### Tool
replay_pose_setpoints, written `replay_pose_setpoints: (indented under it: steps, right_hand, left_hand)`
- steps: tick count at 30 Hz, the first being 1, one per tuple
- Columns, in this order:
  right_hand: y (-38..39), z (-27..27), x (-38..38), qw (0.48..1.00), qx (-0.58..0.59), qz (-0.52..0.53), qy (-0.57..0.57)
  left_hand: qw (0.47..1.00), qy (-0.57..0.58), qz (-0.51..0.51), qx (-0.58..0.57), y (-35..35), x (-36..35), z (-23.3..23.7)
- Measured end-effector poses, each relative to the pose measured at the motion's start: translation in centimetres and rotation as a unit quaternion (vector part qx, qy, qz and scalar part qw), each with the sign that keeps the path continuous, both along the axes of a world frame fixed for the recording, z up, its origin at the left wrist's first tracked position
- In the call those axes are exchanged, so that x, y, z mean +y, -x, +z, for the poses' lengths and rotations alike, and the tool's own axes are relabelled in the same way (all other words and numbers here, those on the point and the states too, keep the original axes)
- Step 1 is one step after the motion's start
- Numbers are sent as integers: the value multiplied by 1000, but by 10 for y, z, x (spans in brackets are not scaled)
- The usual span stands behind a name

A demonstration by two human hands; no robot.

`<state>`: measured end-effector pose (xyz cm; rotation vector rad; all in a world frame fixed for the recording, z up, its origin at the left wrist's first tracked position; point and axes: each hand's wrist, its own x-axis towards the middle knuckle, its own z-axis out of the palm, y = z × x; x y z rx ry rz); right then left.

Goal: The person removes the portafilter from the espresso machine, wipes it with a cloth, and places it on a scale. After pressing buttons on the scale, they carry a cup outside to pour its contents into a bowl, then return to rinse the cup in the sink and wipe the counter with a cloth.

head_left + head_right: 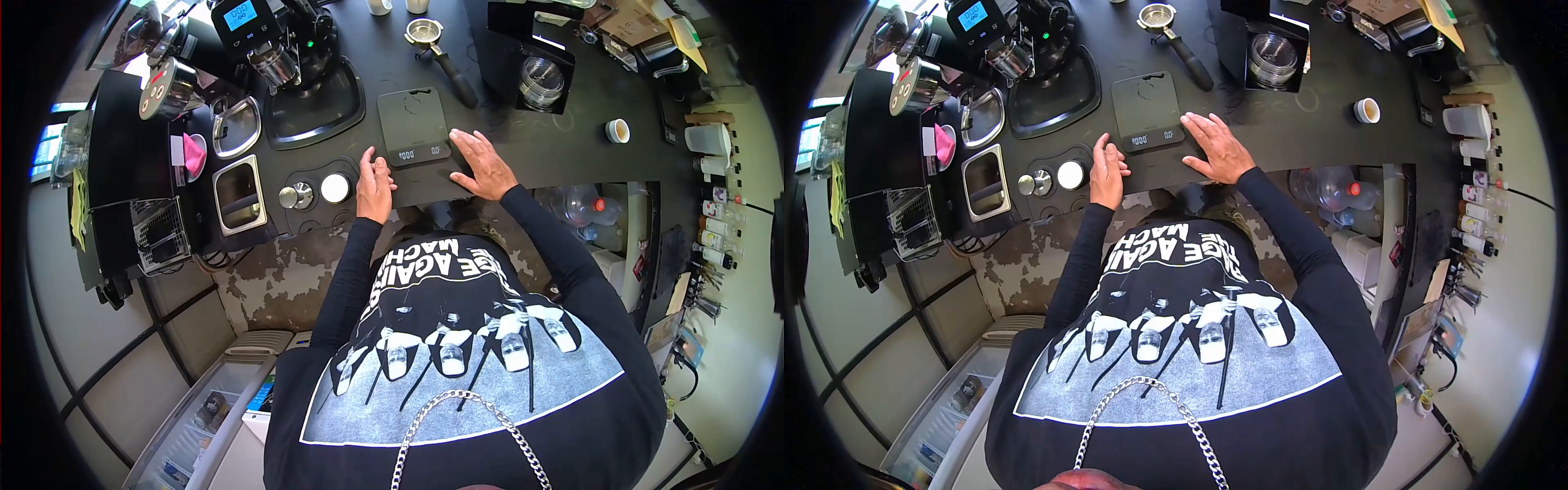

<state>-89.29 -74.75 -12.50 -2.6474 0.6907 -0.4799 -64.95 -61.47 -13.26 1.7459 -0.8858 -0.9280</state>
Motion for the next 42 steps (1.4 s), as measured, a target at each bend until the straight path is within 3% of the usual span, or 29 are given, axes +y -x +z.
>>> replay_pose_setpoints:
  steps: [15, 26, 29, 39, 42]
  right_hand:
    - [1, 1, 0, 998, 52, 28, 33]
    - [2, 2, 1, 1000, 4, 10, -21]
    - [4, 3, -1, 998, 45, 31, 21]
    - [6, 1, -4, 999, 27, 29, 12]
    - [6, 5, -4, 999, -16, 19, -22]
  left_hand:
    - [1000, 19, 8, 12, 1, 2, 0]
    - [1000, 12, 11, 5, 1, 1, -2]
    - [1000, 7, 12, 0, 2, 0, -1]
    - [999, 11, 35, -14, 5, -2, -6]
    - [999, 2, 43, -18, 7, -2, -6]
